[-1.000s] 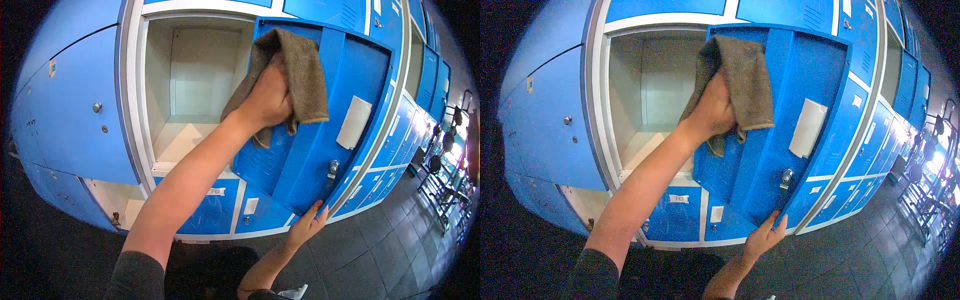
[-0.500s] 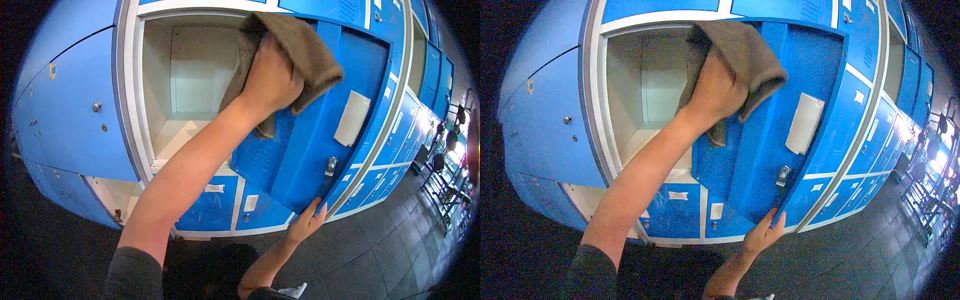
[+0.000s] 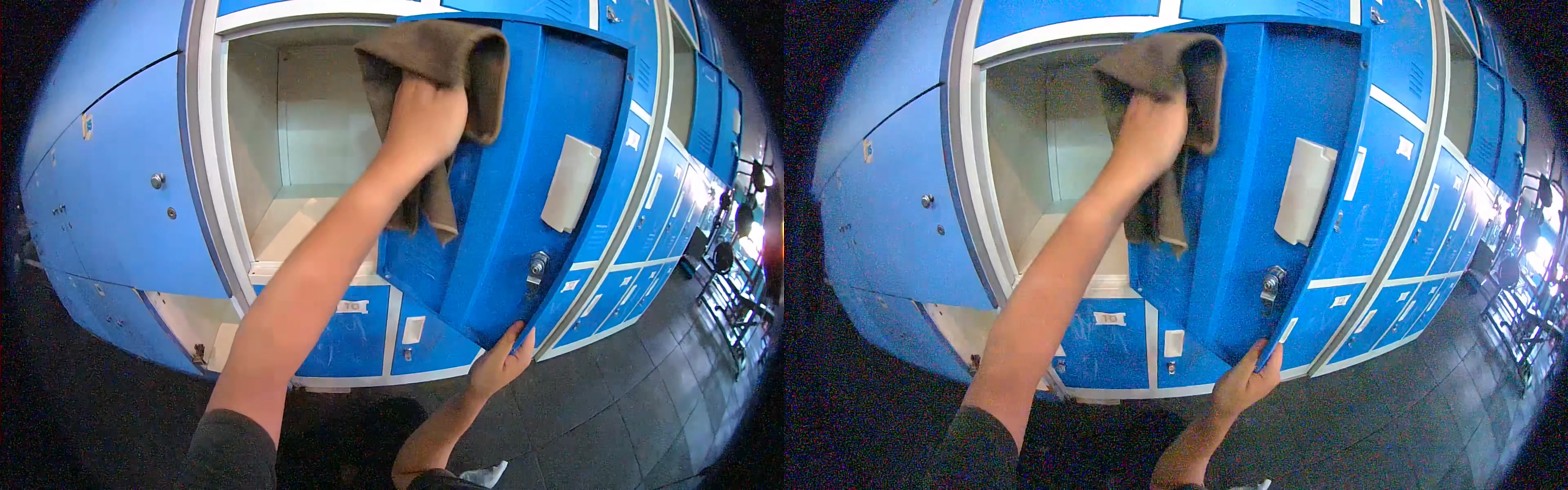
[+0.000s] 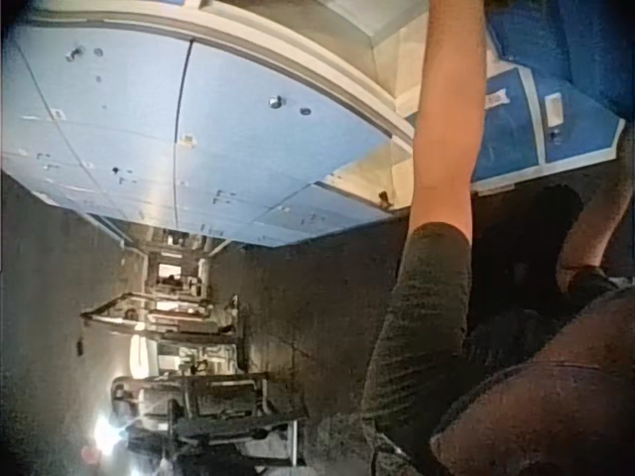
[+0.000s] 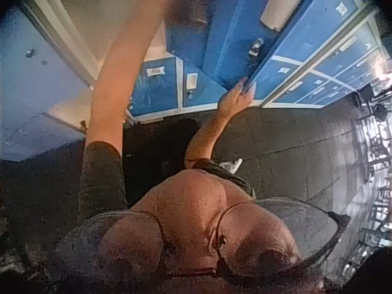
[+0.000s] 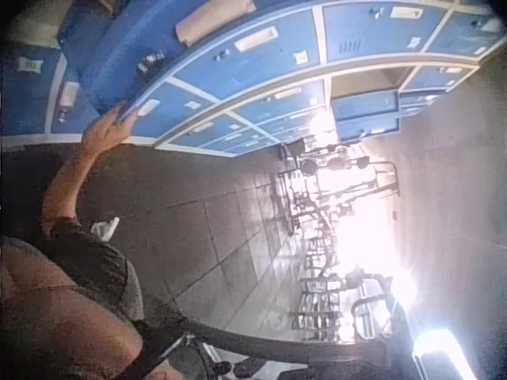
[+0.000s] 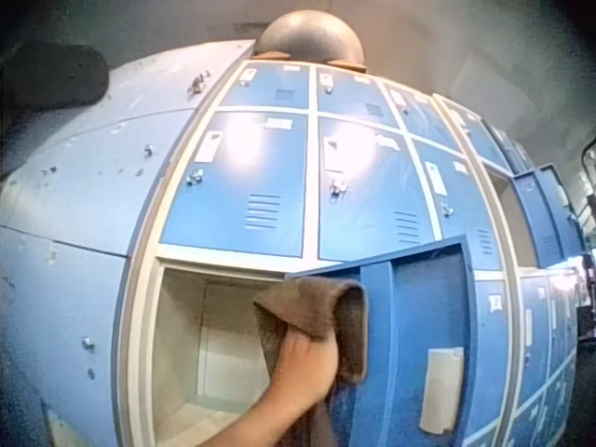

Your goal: The person wipes the exterior of a blue locker door with a cloth, sprays the interior surfaces with a liquid from a bottle, and wipes the inside of the locker.

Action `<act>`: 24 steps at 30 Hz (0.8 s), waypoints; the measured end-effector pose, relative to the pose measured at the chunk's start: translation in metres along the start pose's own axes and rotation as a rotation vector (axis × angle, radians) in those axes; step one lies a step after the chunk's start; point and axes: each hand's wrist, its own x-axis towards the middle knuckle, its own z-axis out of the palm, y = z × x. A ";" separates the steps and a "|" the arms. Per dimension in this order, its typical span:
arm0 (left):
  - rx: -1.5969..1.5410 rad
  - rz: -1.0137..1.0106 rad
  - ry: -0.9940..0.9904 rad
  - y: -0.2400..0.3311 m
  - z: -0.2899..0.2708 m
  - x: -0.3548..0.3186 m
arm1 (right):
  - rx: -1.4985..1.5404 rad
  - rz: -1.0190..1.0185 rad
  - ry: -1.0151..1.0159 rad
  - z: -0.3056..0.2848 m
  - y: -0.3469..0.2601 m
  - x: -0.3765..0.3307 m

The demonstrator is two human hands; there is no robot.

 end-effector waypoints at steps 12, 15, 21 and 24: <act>0.101 0.095 -0.061 -0.005 0.004 -0.058 | -0.040 0.009 0.015 -0.003 0.000 -0.003; 0.579 0.273 0.009 -0.019 0.000 -0.012 | -0.041 0.039 -0.008 -0.002 -0.009 -0.005; 0.074 0.184 0.134 -0.014 0.018 -0.041 | -0.159 -0.049 0.084 0.001 0.001 -0.005; 0.250 0.315 0.011 0.001 0.010 -0.055 | -0.102 0.013 0.059 0.000 0.004 -0.003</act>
